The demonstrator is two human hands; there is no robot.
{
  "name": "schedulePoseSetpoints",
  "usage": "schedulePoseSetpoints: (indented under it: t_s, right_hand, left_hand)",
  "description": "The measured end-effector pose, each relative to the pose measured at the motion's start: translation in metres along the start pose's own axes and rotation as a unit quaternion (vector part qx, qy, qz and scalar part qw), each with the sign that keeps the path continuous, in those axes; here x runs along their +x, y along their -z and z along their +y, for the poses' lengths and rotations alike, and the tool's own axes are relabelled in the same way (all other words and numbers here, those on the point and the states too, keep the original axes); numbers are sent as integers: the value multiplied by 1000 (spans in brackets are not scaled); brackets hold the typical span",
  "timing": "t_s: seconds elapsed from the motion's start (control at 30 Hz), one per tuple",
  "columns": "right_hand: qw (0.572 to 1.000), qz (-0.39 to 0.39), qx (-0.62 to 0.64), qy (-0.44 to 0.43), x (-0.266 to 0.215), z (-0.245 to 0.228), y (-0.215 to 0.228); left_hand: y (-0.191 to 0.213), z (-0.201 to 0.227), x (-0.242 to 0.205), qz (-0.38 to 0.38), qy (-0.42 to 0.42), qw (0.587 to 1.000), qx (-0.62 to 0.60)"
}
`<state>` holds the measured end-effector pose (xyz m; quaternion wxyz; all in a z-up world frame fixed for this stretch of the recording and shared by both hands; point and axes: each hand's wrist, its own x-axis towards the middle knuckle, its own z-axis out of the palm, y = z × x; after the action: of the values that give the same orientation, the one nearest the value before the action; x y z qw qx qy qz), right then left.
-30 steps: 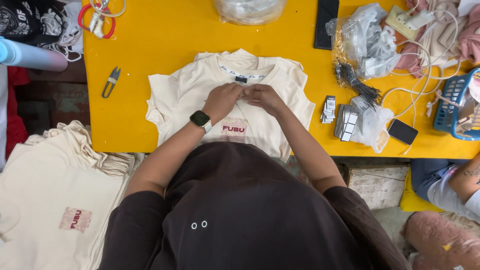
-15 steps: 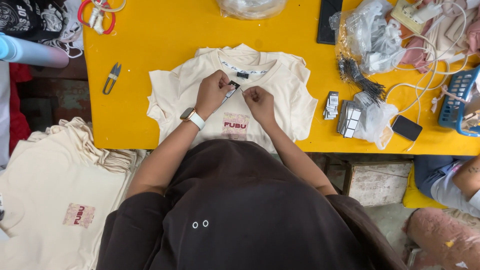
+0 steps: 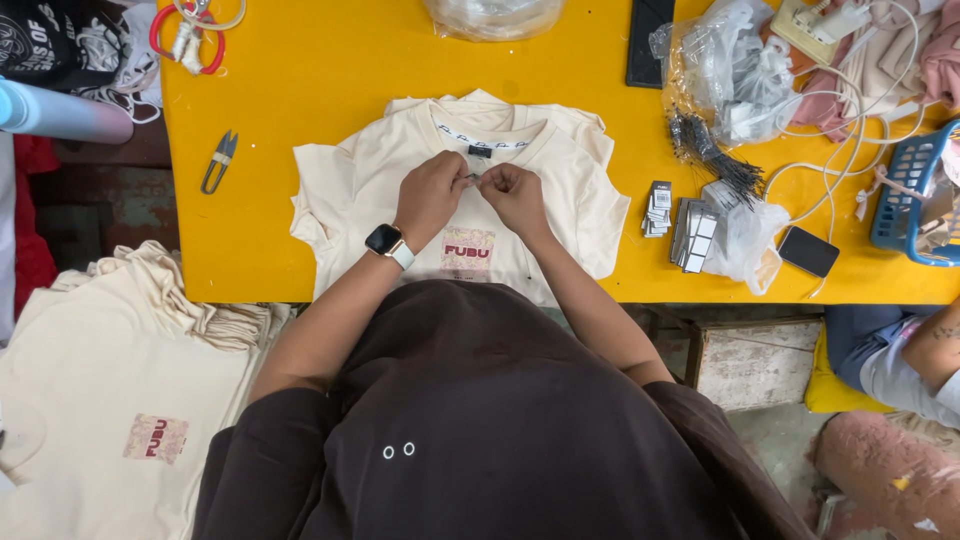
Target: The person attaches a small rectangular tag to the collar of a cream-colored t-shirt using a black plastic fastener. After securing the tag, they lift the shirt and drop it onto a stack on the left side of the table, repeating this process for multiple shirts.
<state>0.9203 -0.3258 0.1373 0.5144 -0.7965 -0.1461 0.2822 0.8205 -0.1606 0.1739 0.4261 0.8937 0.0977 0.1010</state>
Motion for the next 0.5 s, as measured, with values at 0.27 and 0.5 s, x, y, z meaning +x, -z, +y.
schedulePoseSetpoints:
  t_s: [0.27,0.5]
  right_hand:
    - [966,-105,151,-181,-6,15,2]
    - [961,-104,128,-222,9,54,8]
  left_hand:
    - [-42,-25,-20,11,-231,942,244]
    - [-57,-24,-24,-13,-265,924,275]
